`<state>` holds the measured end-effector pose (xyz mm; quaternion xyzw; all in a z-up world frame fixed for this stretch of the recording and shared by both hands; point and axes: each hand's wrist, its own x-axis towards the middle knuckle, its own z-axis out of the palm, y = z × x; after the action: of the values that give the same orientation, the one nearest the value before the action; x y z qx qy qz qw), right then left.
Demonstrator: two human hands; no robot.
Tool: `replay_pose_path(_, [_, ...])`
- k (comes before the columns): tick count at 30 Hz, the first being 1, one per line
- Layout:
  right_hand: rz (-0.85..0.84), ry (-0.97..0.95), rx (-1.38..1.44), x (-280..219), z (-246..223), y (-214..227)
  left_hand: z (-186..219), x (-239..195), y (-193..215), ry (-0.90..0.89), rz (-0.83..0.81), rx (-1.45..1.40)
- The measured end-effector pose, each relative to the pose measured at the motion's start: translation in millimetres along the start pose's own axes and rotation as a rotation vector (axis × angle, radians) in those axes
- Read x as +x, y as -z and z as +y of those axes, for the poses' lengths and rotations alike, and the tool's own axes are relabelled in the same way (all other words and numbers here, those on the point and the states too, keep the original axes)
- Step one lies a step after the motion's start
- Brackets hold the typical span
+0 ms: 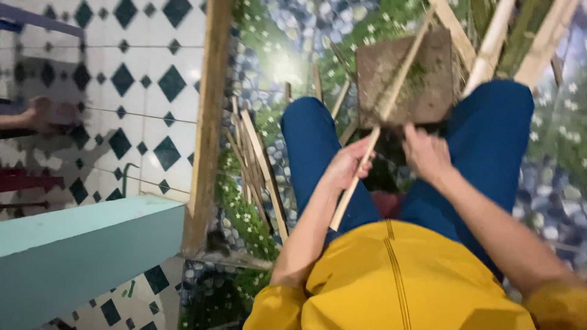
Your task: The person sits and uses a knife to shave the outer layer off bamboo strips, holding each strip with the left hand and scraping with the right. The person repeatedly flips and repositions the strips to remove the green skin and smooth the surface.
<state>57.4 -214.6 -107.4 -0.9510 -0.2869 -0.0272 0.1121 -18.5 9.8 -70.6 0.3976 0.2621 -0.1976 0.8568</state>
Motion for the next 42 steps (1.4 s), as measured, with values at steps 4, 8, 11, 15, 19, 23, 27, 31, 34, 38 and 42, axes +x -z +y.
replay_pose_path(4, [-0.024, 0.028, 0.069, -12, -21, 14, -32, 37, 33, 0.013, 0.031, -0.08])
replay_pose_path(8, [-0.095, -0.069, 0.052, 6, -5, -1, -1, 5, 2, 0.033, 0.013, -0.058])
replay_pose_path(11, [-0.179, -0.188, 0.063, 24, 15, -4, 10, -8, -12, 0.037, 0.001, -0.062])
replay_pose_path(15, [-0.056, -0.085, -0.031, 13, 10, -5, 12, -10, -11, 0.029, 0.011, -0.066])
replay_pose_path(19, [-0.062, -0.068, 0.007, 14, 4, -5, 12, -12, -13, 0.022, 0.014, -0.073])
replay_pose_path(23, [-0.303, -0.297, 0.127, 48, 34, -8, 14, -23, -12, 0.037, 0.015, -0.034])
replay_pose_path(27, [-0.318, -0.377, 0.138, 57, 51, 4, 11, -34, -9, 0.084, 0.036, 0.001])
replay_pose_path(31, [-0.271, -0.245, 0.133, 22, 12, 34, 5, -38, -2, 0.078, 0.036, 0.064])
replay_pose_path(34, [-0.159, -0.094, 0.041, -7, -2, 37, 10, -50, -7, 0.042, 0.052, 0.176])
replay_pose_path(38, [-0.131, -0.008, 0.085, -10, -1, 40, 13, -56, -16, -0.006, 0.082, 0.266])
replay_pose_path(42, [-0.077, 0.025, 0.014, 2, 2, 18, 21, -56, -20, -0.023, 0.128, 0.306])
